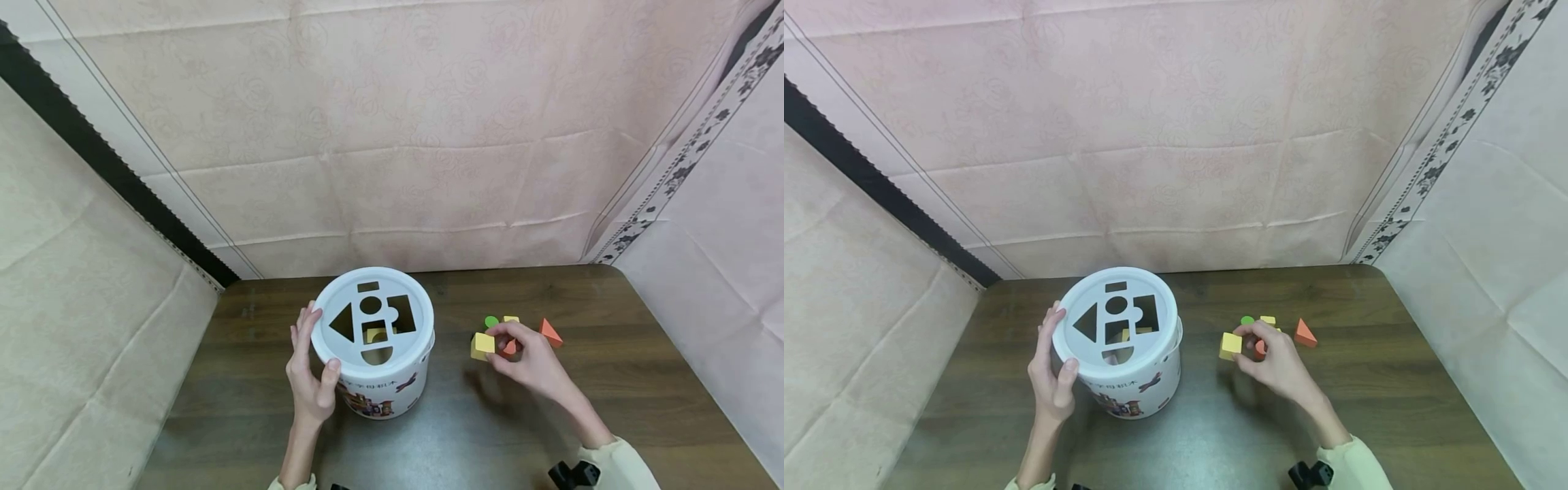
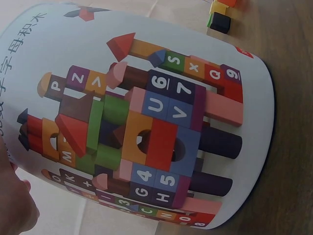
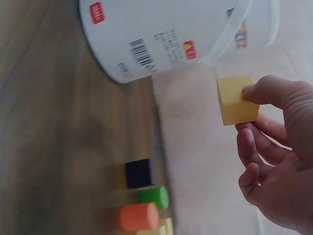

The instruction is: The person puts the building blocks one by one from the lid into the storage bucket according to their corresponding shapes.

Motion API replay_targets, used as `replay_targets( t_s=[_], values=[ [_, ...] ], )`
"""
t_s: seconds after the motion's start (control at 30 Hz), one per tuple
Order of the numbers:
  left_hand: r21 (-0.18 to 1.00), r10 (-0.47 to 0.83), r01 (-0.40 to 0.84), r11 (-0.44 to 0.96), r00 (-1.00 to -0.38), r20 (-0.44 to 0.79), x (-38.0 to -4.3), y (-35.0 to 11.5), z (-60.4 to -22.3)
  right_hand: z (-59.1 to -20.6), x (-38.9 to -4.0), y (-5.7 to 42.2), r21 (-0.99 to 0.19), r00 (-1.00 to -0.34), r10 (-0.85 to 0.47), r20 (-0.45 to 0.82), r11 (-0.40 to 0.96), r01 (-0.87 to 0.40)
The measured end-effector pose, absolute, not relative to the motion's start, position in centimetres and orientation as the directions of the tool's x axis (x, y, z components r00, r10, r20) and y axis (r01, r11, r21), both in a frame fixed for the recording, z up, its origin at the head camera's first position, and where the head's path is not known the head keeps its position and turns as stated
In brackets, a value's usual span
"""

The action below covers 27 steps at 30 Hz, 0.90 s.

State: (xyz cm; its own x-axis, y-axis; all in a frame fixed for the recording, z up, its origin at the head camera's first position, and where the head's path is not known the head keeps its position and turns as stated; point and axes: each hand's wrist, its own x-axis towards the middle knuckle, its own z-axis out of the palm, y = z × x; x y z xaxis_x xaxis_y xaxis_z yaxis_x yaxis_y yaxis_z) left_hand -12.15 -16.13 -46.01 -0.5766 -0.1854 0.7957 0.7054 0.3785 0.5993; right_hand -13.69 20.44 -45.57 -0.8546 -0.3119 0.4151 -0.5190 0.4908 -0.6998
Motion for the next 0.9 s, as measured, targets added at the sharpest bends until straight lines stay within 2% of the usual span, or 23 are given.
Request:
replay_targets(
  t_s=[0.67,0.9],
  values=[
    [0.594,-0.186,0.702,0.393,-0.572,0.799,-12.2,-16.2,-46.0,-39.6,-14.0,17.5,-0.659,-0.769,-0.343,0.539,0.398,-0.639],
    [0.596,-0.18,0.697,0.399,-0.578,0.796,-12.1,-16.2,-45.9,-37.8,-14.0,15.8,-0.668,-0.759,-0.385,0.525,0.366,-0.648]
  ],
)
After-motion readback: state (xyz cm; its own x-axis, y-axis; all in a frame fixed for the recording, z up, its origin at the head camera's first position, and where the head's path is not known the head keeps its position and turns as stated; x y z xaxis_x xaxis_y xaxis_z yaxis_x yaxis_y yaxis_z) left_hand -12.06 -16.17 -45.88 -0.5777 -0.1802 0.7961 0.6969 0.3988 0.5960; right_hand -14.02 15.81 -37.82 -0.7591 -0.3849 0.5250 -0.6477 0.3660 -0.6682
